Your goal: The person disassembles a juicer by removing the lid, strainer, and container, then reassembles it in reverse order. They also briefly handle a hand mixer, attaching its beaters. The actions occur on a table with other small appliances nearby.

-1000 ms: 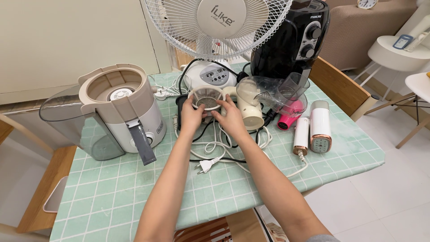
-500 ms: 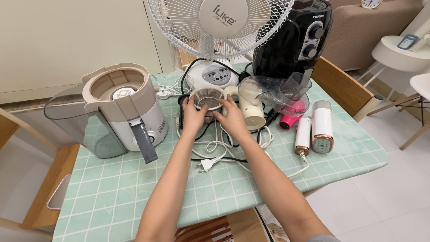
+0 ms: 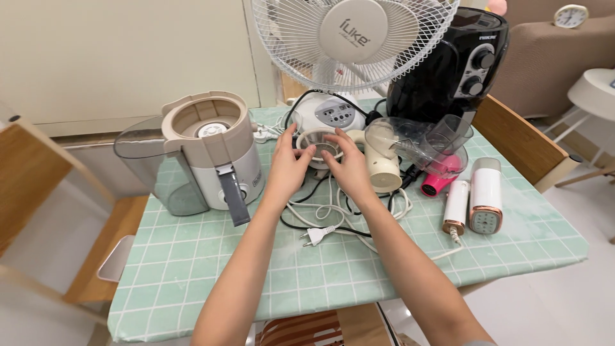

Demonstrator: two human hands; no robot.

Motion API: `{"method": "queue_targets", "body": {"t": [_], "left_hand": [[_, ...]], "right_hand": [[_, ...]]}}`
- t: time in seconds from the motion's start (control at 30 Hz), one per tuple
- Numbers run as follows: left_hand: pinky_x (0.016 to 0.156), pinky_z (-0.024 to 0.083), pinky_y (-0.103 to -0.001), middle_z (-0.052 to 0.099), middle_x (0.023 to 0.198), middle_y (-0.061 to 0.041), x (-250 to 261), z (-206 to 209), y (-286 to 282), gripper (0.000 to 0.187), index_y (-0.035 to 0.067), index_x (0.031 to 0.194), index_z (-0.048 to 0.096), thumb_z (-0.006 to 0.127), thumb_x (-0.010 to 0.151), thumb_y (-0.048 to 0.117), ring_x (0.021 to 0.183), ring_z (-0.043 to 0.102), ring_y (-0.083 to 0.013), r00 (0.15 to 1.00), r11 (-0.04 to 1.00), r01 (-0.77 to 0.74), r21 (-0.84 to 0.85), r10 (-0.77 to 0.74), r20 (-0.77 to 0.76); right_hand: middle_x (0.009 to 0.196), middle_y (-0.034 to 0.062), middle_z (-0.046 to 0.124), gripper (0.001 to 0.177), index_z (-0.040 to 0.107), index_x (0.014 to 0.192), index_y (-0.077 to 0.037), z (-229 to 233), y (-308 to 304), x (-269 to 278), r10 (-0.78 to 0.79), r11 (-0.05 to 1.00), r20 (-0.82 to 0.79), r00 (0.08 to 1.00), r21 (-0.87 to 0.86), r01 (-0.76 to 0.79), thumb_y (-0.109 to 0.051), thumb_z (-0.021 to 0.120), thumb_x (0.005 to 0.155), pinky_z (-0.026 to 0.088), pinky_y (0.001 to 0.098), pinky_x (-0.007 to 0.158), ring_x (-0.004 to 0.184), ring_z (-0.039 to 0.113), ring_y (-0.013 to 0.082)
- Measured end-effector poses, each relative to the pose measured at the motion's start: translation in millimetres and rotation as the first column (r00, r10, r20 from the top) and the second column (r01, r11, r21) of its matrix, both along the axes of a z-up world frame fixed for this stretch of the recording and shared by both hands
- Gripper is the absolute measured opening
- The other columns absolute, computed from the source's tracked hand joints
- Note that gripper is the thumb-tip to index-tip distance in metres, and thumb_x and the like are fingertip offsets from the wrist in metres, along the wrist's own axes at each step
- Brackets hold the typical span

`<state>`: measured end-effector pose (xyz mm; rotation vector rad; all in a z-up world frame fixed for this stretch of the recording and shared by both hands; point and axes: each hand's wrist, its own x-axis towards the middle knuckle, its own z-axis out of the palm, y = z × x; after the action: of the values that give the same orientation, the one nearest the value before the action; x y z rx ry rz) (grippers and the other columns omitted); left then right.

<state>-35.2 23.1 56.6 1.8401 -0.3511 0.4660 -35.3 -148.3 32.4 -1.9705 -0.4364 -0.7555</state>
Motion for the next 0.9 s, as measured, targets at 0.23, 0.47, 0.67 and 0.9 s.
{"method": "queue_targets", "body": {"t": [0.23, 0.47, 0.67, 0.9], "left_hand": [[0.083, 0.058, -0.033, 0.069, 0.129, -0.011, -32, 52, 38, 0.048, 0.002, 0.138, 0.058, 0.068, 0.094, 0.019, 0.1, 0.07, -0.0178, 0.998, 0.997, 0.0, -0.076, 0.004, 0.063], [0.1, 0.055, -0.032, 0.073, 0.126, -0.009, -33, 82, 99, 0.034, 0.001, 0.133, 0.065, 0.065, 0.101, 0.015, 0.116, 0.068, -0.0171, 0.961, 0.971, -0.112, -0.212, 0.16, 0.225], [0.113, 0.046, -0.035, 0.057, 0.147, -0.017, 3, 83, 172, 0.048, -0.002, 0.146, 0.048, 0.059, 0.105, 0.02, 0.135, 0.056, -0.0248, 0.927, 0.935, -0.278, -0.219, 0.321, 0.195], [0.118, 0.035, -0.035, 0.041, 0.159, -0.02, 19, 77, 212, 0.067, -0.004, 0.154, 0.033, 0.045, 0.106, 0.041, 0.147, 0.044, -0.0265, 0.945, 0.9, -0.322, -0.293, 0.323, -0.047]], "right_hand": [[0.141, 0.0161, 0.064, 0.041, 0.067, 0.129, -0.009, 26, 28, 7, 0.12, 0.993, -0.151, 0.981, 0.027, -0.117, -0.021, 0.074, 0.09, 0.05, 0.0362, 0.104, 0.124, 0.063, 0.0269], [0.136, 0.0162, 0.066, 0.05, 0.058, 0.136, 0.0, 52, 68, 48, 0.405, 0.912, -0.22, 0.888, 0.163, -0.376, -0.023, 0.071, 0.093, 0.05, 0.0358, 0.107, 0.129, 0.062, 0.0247], [0.138, 0.0196, 0.064, 0.059, 0.053, 0.141, 0.003, 70, 104, 76, 0.462, 0.883, -0.336, 0.821, 0.258, -0.391, -0.028, 0.069, 0.094, 0.048, 0.0358, 0.108, 0.131, 0.061, 0.0259], [0.14, 0.0197, 0.062, 0.067, 0.05, 0.144, 0.002, 80, 133, 95, 0.438, 0.894, -0.402, 0.804, 0.291, -0.341, -0.037, 0.067, 0.092, 0.05, 0.0364, 0.103, 0.131, 0.06, 0.0266]]}}
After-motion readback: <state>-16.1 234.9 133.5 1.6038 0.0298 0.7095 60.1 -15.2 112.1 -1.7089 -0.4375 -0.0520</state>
